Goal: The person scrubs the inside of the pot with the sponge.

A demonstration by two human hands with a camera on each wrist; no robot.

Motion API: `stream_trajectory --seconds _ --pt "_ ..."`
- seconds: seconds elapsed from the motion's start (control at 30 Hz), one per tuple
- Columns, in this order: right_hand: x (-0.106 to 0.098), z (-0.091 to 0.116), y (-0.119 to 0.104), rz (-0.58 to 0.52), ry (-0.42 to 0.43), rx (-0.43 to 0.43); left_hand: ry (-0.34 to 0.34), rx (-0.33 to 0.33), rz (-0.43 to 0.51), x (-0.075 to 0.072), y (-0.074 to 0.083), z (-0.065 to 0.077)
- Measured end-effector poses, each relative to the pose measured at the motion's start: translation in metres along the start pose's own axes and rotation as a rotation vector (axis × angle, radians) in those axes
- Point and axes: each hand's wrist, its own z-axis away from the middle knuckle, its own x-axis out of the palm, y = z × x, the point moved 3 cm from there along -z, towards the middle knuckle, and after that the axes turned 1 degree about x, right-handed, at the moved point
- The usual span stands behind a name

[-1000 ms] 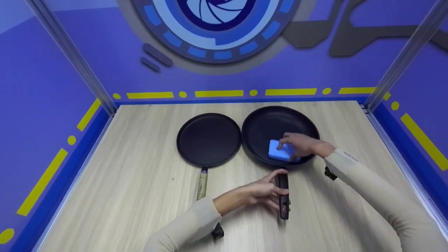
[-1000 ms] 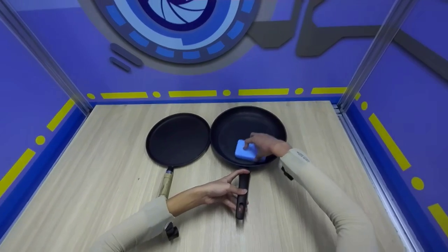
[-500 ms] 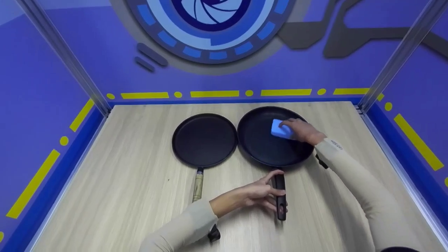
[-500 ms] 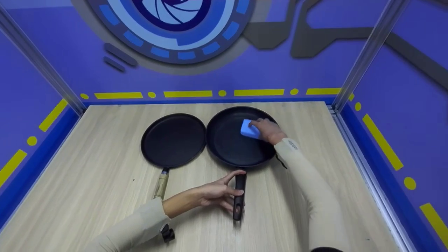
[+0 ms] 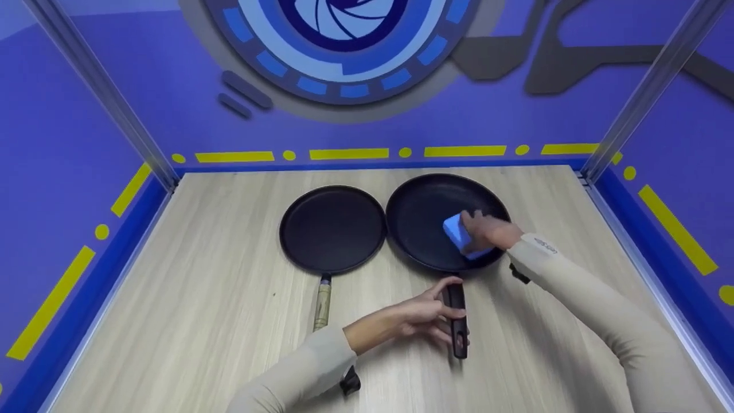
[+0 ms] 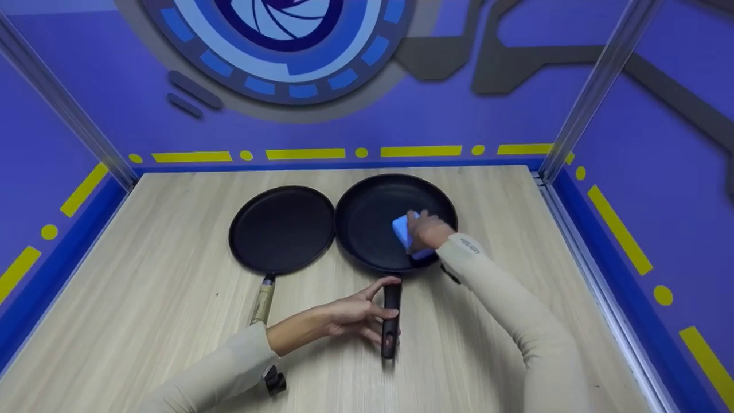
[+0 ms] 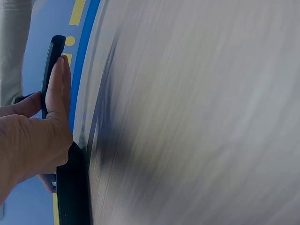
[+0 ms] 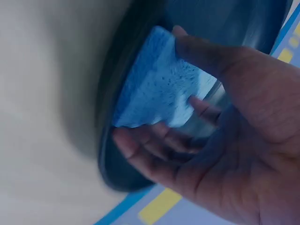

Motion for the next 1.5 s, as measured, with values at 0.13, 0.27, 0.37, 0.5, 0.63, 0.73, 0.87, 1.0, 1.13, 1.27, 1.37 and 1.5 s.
stream_trajectory --seconds 0.13,0.27,0.37,0.5,0.63,0.73,0.87,1.0,1.13,1.27,1.37,1.5 --pt "0.01 0.002 -0.034 -0.045 -0.024 -0.076 -0.005 -0.012 -0.016 -0.001 -0.001 0.0" --pt "0.011 -0.011 -0.062 -0.049 0.055 -0.205 -0.012 -0.019 -0.021 -0.001 -0.001 0.0" --pt "0.008 -0.026 -0.069 -0.054 0.104 -0.227 -0.019 -0.021 -0.009 0.0 -0.002 0.0" --pt "0.002 -0.051 -0.062 -0.116 0.193 -0.178 -0.021 -0.014 -0.003 0.002 -0.003 -0.001" --pt "-0.004 -0.074 -0.045 -0.101 0.305 -0.123 -0.012 -0.017 -0.011 0.005 -0.004 -0.001" --pt "-0.006 -0.084 -0.029 -0.009 0.367 -0.084 -0.011 -0.019 -0.012 0.008 -0.005 -0.002" --pt "-0.007 -0.084 -0.005 0.131 0.408 0.013 -0.015 -0.015 -0.001 0.01 -0.006 -0.002" --pt "-0.01 -0.074 0.015 0.209 0.39 0.133 -0.016 -0.013 0.001 0.008 -0.005 -0.002" --pt "-0.011 -0.063 0.027 0.251 0.357 0.195 -0.021 -0.011 -0.021 0.004 -0.002 0.0" --pt "-0.014 -0.049 0.03 0.285 0.313 0.227 -0.009 -0.003 -0.025 0.001 -0.001 0.0" --pt "-0.02 -0.036 0.029 0.326 0.259 0.242 -0.001 0.003 -0.015 0.0 0.0 0.001" --pt "-0.03 -0.017 0.026 0.391 0.139 0.259 0.003 0.004 -0.013 0.0 0.001 0.002"
